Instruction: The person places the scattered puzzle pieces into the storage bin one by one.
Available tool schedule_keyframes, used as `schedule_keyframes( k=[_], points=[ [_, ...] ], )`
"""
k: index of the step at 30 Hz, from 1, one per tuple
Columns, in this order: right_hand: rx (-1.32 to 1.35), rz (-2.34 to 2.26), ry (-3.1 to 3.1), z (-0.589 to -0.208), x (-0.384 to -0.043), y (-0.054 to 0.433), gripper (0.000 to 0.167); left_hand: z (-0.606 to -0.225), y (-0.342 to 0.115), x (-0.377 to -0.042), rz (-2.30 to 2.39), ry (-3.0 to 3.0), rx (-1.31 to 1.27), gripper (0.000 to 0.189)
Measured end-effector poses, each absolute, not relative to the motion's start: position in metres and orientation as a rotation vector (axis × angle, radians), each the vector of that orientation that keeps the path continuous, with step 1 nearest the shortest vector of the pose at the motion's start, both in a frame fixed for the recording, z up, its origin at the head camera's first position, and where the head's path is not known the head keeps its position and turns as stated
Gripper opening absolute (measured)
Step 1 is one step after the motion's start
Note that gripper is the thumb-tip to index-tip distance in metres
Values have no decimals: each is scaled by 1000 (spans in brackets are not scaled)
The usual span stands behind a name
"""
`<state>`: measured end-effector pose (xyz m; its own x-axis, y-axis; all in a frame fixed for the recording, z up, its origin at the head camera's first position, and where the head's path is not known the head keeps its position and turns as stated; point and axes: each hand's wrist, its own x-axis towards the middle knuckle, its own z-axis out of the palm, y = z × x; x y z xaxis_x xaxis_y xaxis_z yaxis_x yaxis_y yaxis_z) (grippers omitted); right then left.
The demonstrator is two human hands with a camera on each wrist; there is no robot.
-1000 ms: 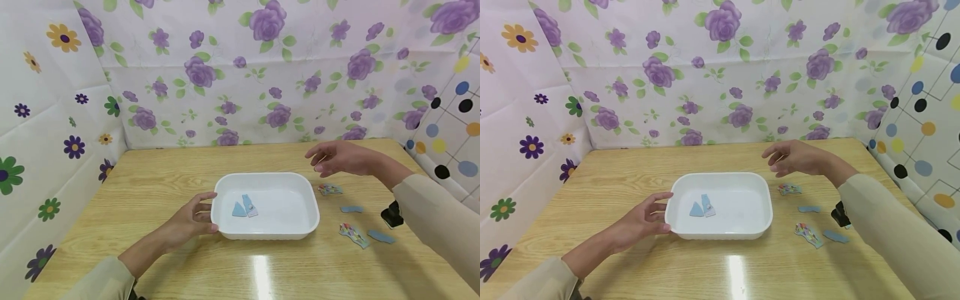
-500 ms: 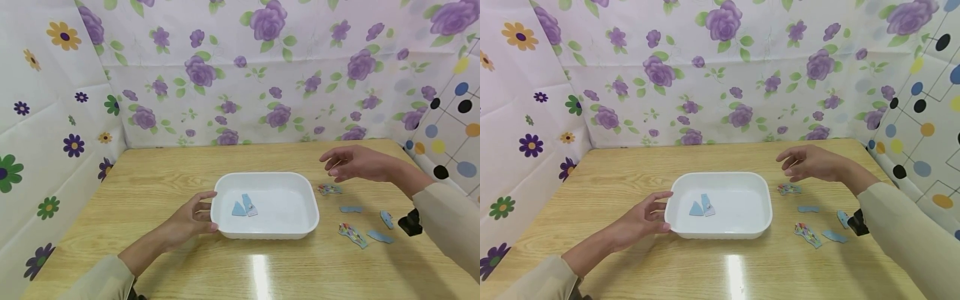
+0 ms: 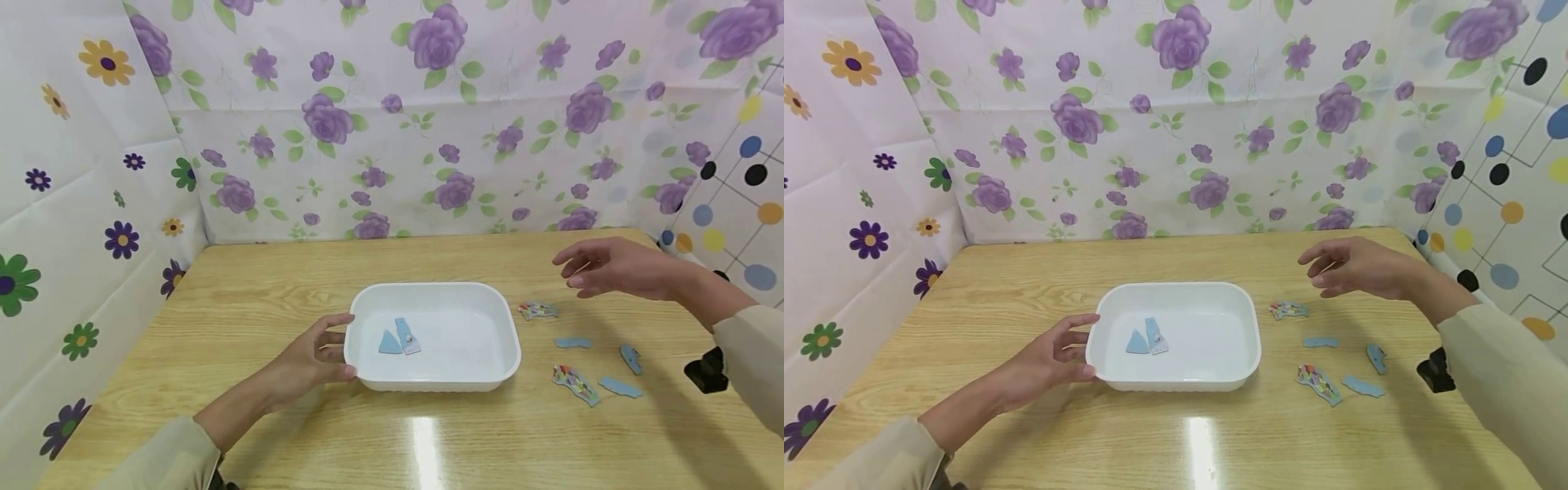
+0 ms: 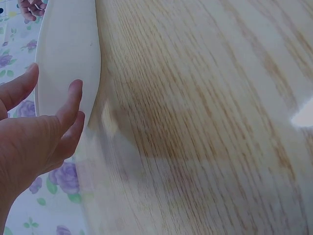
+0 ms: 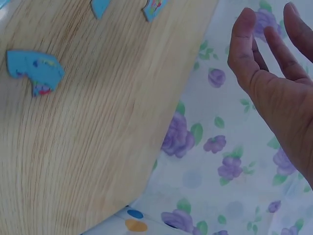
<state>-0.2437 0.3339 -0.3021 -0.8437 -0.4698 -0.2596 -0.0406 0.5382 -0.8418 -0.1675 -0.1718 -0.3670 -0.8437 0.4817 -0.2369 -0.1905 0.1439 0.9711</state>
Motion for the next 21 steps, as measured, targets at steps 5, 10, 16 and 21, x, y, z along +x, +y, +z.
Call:
schedule_keyframes(
  k=[5,10,16,21],
  points=[
    [-379,-1216,2333,-304,-242,348,58,-367,-172,-166,1752,1912,300,88],
    [-373,-1202,2339,-308,-238,362,58,-366,-172,-166,1758,1907,293,87],
    [-322,-1164,2333,-313,-230,378,61,-366,-172,-166,1761,1906,286,87],
    [-279,-1141,2355,-318,-224,390,64,-367,-173,-167,1765,1905,300,87]
  ],
)
